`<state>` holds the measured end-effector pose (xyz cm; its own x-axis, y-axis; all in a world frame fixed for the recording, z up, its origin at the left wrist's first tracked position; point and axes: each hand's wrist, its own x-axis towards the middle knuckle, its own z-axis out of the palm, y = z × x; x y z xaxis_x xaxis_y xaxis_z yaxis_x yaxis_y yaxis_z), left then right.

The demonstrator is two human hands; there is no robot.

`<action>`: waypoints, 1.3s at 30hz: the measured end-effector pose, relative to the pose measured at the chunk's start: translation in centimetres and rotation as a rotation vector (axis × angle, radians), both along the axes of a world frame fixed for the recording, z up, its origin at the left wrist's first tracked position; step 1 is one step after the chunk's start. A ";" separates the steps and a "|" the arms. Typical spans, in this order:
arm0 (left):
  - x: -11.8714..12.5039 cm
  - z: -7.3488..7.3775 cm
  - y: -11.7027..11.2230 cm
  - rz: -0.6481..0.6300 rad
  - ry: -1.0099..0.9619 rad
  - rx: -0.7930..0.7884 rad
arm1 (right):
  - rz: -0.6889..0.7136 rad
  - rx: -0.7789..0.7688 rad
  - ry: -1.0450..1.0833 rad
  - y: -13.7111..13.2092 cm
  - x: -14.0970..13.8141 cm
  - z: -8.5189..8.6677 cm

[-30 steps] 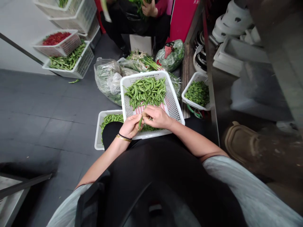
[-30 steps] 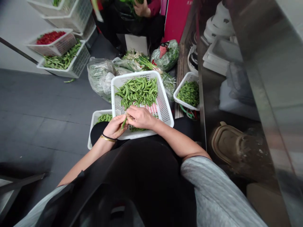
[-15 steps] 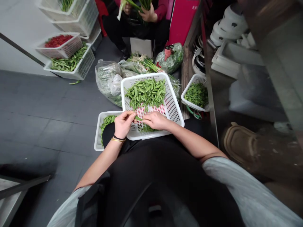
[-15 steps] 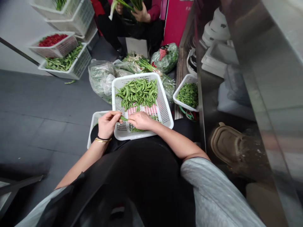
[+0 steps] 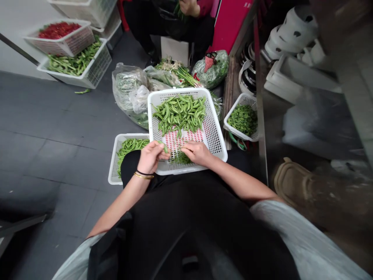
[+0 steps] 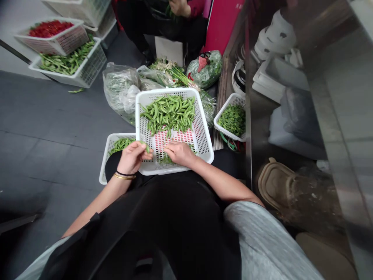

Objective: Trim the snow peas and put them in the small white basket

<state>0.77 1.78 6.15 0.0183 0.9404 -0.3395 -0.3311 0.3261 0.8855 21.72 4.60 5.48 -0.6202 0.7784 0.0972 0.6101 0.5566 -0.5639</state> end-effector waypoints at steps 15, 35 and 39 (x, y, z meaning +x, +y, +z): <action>-1.1 -1.8 1.9 -0.143 -0.053 -0.164 | -0.289 -0.454 -0.568 11.1 -4.9 -6.8; 2.9 0.1 0.1 0.047 -0.314 -0.163 | -0.105 -0.895 0.651 -0.2 -4.3 -0.3; 3.9 0.0 -0.3 0.046 -0.321 -0.147 | -0.210 -0.661 0.552 -0.9 -5.5 0.0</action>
